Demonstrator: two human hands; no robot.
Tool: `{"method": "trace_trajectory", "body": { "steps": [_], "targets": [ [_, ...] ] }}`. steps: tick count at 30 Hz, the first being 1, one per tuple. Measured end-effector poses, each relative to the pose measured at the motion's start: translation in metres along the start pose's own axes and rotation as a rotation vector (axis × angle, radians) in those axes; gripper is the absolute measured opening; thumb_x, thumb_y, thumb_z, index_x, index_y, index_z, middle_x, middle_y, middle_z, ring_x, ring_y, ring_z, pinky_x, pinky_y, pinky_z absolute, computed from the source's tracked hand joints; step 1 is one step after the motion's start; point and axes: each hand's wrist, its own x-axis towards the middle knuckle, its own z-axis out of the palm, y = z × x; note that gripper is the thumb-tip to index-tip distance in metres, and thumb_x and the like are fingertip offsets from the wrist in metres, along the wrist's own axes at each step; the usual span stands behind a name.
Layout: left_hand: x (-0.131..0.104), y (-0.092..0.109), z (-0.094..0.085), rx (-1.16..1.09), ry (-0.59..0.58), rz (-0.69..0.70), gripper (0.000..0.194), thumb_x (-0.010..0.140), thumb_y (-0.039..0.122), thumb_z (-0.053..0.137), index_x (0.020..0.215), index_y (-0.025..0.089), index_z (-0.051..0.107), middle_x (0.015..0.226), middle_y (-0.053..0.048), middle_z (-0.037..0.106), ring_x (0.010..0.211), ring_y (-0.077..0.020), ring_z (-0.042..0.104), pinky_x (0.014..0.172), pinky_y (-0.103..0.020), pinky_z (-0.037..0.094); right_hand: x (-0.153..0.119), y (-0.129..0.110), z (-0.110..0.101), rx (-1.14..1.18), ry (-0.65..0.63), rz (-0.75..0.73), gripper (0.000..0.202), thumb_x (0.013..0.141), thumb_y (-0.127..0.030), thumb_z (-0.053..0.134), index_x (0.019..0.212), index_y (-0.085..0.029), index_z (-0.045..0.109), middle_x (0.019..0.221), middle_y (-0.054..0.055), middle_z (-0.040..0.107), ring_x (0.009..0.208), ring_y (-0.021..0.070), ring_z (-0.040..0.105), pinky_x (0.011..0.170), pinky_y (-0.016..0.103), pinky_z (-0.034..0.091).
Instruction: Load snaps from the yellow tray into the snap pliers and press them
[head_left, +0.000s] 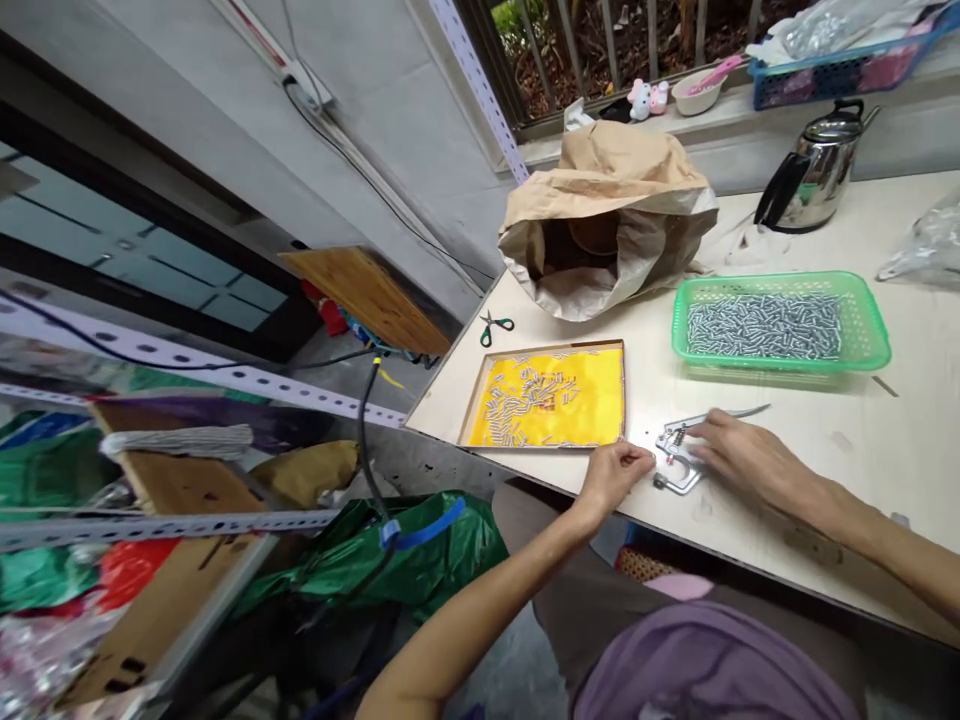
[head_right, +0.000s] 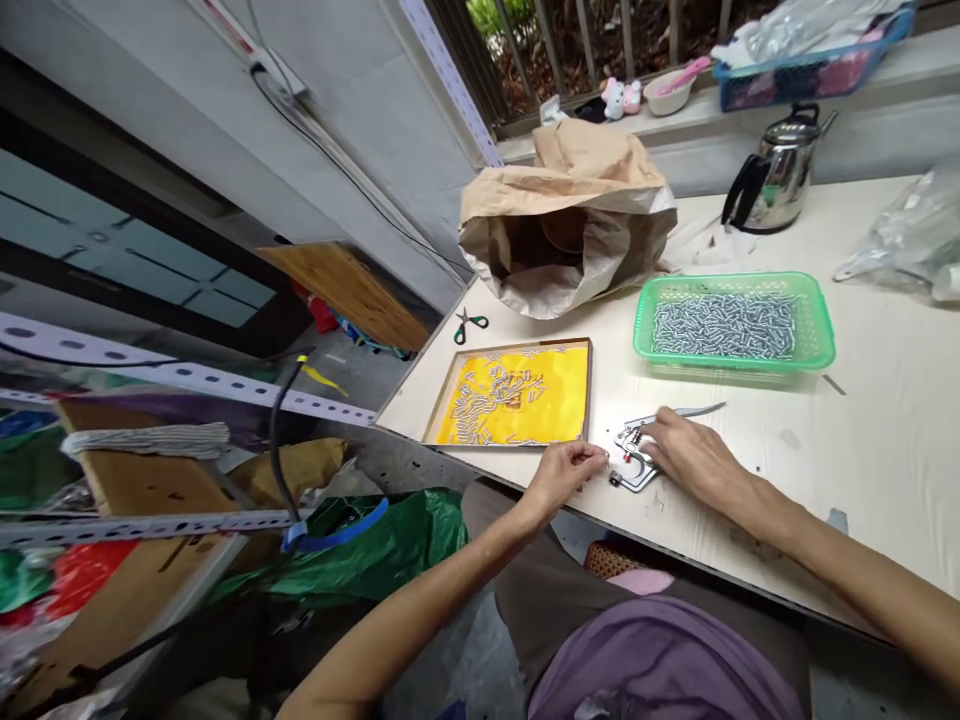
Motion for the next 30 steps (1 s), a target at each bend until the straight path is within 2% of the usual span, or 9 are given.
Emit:
{"method": "trace_trajectory", "body": {
  "steps": [3,6,11,17,20,23,25,27,30],
  "targets": [
    [0.004,0.003,0.013,0.081,-0.023,-0.004,0.019,0.066,0.030,0.069,0.065,0.012,0.070,0.054,0.002,0.058,0.054,-0.0086,0.048,0.052,-0.018,0.035,-0.041,0.016,0.008,-0.079,-0.071,0.097,0.011,0.090,-0.029,0.051,0.086,-0.022,0.059,0.086,0.002,0.056,0.064,0.0134,0.057,0.049,0.024,0.038],
    [0.006,0.007,0.018,0.157,-0.056,-0.039,0.016,0.068,0.027,0.065,0.064,0.011,0.069,0.050,0.004,0.054,0.051,-0.0077,0.046,0.051,-0.018,0.033,-0.058,0.018,0.013,-0.077,-0.091,0.127,0.010,0.090,-0.025,0.049,0.083,-0.022,0.056,0.083,0.001,0.055,0.063,0.0130,0.056,0.049,0.025,0.037],
    [0.008,0.011,0.020,0.242,-0.100,-0.173,0.018,0.070,0.027,0.065,0.061,0.012,0.065,0.041,0.008,0.039,0.039,-0.0045,0.031,0.041,-0.019,0.024,-0.061,0.015,0.014,-0.056,-0.049,0.094,0.020,0.094,-0.022,0.040,0.076,-0.022,0.049,0.078,0.000,0.051,0.061,0.0117,0.052,0.049,0.025,0.033],
    [0.012,0.015,0.022,0.283,-0.175,-0.283,0.022,0.069,0.026,0.069,0.053,0.013,0.059,0.038,0.008,0.038,0.035,-0.0046,0.032,0.037,-0.019,0.024,-0.061,0.019,0.019,-0.129,-0.132,0.120,0.020,0.094,-0.018,0.040,0.078,-0.020,0.051,0.081,0.002,0.054,0.061,0.0113,0.051,0.046,0.025,0.027],
    [0.013,0.016,0.022,0.273,-0.193,-0.315,0.022,0.066,0.027,0.072,0.055,0.013,0.059,0.038,0.009,0.039,0.033,-0.0041,0.032,0.036,-0.018,0.024,-0.061,0.022,0.017,-0.118,-0.115,0.080,0.022,0.094,-0.019,0.038,0.078,-0.021,0.053,0.083,0.002,0.056,0.065,0.0125,0.054,0.049,0.024,0.032],
    [0.012,0.013,0.022,0.245,-0.210,-0.347,0.023,0.063,0.029,0.075,0.056,0.013,0.059,0.037,0.009,0.040,0.032,-0.0039,0.032,0.035,-0.018,0.026,-0.058,0.032,0.013,-0.124,-0.030,0.012,0.012,0.089,-0.031,0.053,0.092,-0.021,0.059,0.100,0.009,0.061,0.086,0.0205,0.059,0.064,0.030,0.045],
    [0.010,0.010,0.023,0.228,-0.211,-0.362,0.025,0.063,0.031,0.076,0.057,0.013,0.059,0.038,0.008,0.042,0.032,-0.0039,0.032,0.035,-0.018,0.026,-0.052,0.043,0.014,-0.152,0.051,-0.013,0.044,0.078,-0.043,0.067,0.114,-0.018,0.057,0.125,0.017,0.055,0.111,0.0318,0.053,0.081,0.041,0.047],
    [0.008,0.008,0.023,0.216,-0.205,-0.369,0.026,0.063,0.033,0.076,0.059,0.013,0.060,0.039,0.008,0.044,0.032,-0.0037,0.032,0.034,-0.018,0.025,-0.046,0.055,0.017,-0.172,0.085,-0.030,0.076,0.069,-0.054,0.072,0.131,-0.016,0.048,0.140,0.022,0.044,0.129,0.0391,0.039,0.094,0.051,0.041],
    [0.004,0.007,0.024,0.221,-0.198,-0.375,0.026,0.065,0.034,0.076,0.061,0.012,0.062,0.040,0.008,0.044,0.033,-0.0033,0.032,0.035,-0.018,0.024,-0.038,0.067,0.023,-0.172,0.036,-0.057,0.091,0.064,-0.065,0.069,0.136,-0.015,0.044,0.139,0.022,0.046,0.133,0.0399,0.034,0.103,0.057,0.031]
  ]
}}
